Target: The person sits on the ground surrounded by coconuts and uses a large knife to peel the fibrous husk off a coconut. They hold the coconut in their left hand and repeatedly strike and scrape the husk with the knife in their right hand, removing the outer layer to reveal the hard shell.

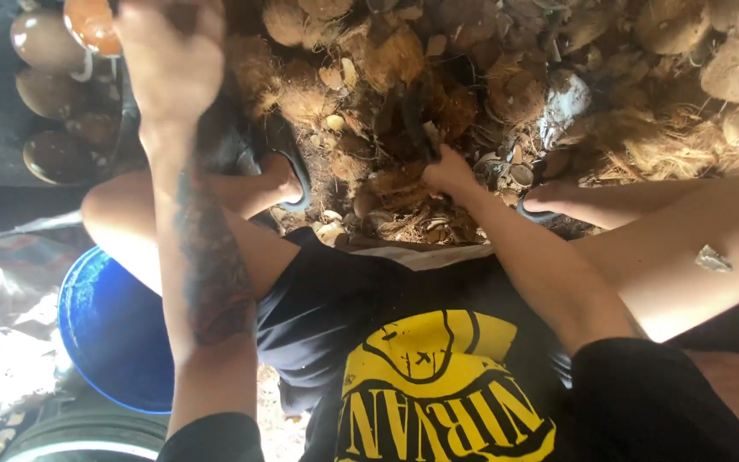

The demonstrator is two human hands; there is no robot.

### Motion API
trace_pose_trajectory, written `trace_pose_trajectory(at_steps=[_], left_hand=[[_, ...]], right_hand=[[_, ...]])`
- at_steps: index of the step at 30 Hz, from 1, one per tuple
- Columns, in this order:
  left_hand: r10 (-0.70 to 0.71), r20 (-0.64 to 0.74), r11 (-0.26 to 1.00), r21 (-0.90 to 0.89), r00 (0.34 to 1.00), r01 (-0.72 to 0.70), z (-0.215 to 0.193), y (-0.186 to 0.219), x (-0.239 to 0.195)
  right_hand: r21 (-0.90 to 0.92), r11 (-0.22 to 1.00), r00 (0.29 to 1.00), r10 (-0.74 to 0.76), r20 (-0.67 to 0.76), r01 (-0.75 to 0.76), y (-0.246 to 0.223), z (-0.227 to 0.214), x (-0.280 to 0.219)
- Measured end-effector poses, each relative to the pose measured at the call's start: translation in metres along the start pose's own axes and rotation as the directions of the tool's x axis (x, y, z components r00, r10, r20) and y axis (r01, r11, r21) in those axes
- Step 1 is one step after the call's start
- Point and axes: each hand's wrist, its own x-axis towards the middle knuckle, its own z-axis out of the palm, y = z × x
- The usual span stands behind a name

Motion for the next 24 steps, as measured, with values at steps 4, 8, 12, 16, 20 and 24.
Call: trace_pose_trajectory(at_steps=[4, 8, 12, 16, 20, 24], left_hand=[[-0.033, 0.248, 0.955, 0.293, 0.968, -0.043, 0.011, -0.002, -0.003], [0.097, 0.382, 0.993, 0.021, 0.919, -0.113, 0.030, 0.011, 0.001], [0.023, 0.603, 1.000, -0.019, 0.797, -0.015, 0.085, 0.029, -0.013], [-0.570, 0.720, 0.785, 0.336, 0.396, 0.520, 0.160, 0.036, -0.062], [-0.800, 0.549, 0.453, 0.287, 0.243, 0.844, 0.251, 0.001, -0.170], [-0.760, 0.566, 0.436, 0.081, 0.319, 0.896, 0.268, 0.077, -0.204]], right_hand=[[0.316, 0.949, 1.000, 0.012, -0.007, -0.009, 0.005, -0.045, 0.003], [0.331, 0.932, 0.988, -0.132, -0.075, 0.149, -0.004, -0.124, -0.023], [0.283, 0.943, 0.983, -0.147, -0.113, 0.174, -0.026, -0.199, -0.102], [0.117, 0.890, 0.862, -0.385, -0.329, 0.441, 0.005, -0.236, -0.123], [0.427, 0.750, 0.835, -0.300, -0.462, 0.505, 0.037, -0.248, -0.107], [0.450, 0.685, 0.806, -0.375, -0.457, 0.574, 0.040, -0.269, -0.100]])
